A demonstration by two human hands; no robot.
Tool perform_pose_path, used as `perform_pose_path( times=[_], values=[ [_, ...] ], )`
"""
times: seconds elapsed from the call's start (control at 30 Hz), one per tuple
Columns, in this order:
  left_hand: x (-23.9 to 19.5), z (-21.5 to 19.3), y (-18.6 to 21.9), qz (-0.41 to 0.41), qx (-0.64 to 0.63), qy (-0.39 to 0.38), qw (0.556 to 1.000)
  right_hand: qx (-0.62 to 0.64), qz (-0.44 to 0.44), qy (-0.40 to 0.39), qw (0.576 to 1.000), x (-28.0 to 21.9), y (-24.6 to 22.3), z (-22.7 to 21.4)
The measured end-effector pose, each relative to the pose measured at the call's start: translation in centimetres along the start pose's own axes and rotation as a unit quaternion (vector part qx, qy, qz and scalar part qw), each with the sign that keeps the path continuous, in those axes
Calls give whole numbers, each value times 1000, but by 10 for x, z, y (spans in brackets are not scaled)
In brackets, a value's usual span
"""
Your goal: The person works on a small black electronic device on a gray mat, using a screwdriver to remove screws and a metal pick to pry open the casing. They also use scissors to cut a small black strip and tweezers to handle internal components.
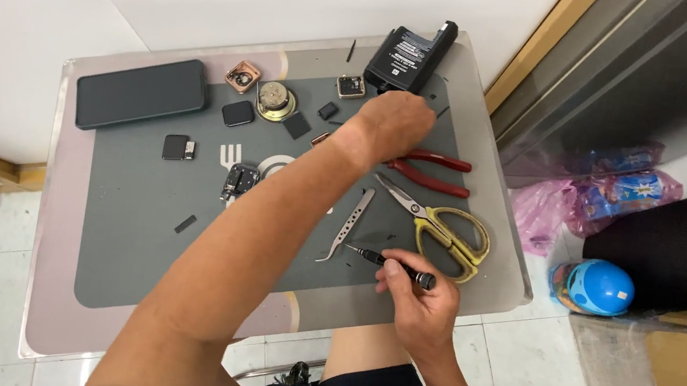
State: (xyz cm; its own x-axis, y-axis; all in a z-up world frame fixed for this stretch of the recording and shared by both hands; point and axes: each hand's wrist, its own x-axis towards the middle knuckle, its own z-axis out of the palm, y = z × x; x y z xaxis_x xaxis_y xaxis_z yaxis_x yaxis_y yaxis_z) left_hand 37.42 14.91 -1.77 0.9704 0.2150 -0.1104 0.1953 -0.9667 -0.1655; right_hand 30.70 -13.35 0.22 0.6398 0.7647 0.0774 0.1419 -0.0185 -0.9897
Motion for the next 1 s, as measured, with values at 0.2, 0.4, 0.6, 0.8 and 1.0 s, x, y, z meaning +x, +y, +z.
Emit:
perform_pose_path(
  times=[0.2,0.4,0.6,0.8,1.0],
  values=[
    [-21,0,-16,-85,-185,35,978,-8,-51,-10,999,1,1,0],
    [-116,-81,-2,-96,-675,129,720,-3,-52,-1,999,1,0,-1],
    [-148,-99,9,-99,-687,128,708,-10,-42,4,999,0,-4,2],
    [-164,-117,15,-69,-703,119,698,-6,-52,4,999,0,-1,2],
    [-179,-125,16,-83,-785,106,605,-16,-63,-2,998,0,1,2]
  ],
)
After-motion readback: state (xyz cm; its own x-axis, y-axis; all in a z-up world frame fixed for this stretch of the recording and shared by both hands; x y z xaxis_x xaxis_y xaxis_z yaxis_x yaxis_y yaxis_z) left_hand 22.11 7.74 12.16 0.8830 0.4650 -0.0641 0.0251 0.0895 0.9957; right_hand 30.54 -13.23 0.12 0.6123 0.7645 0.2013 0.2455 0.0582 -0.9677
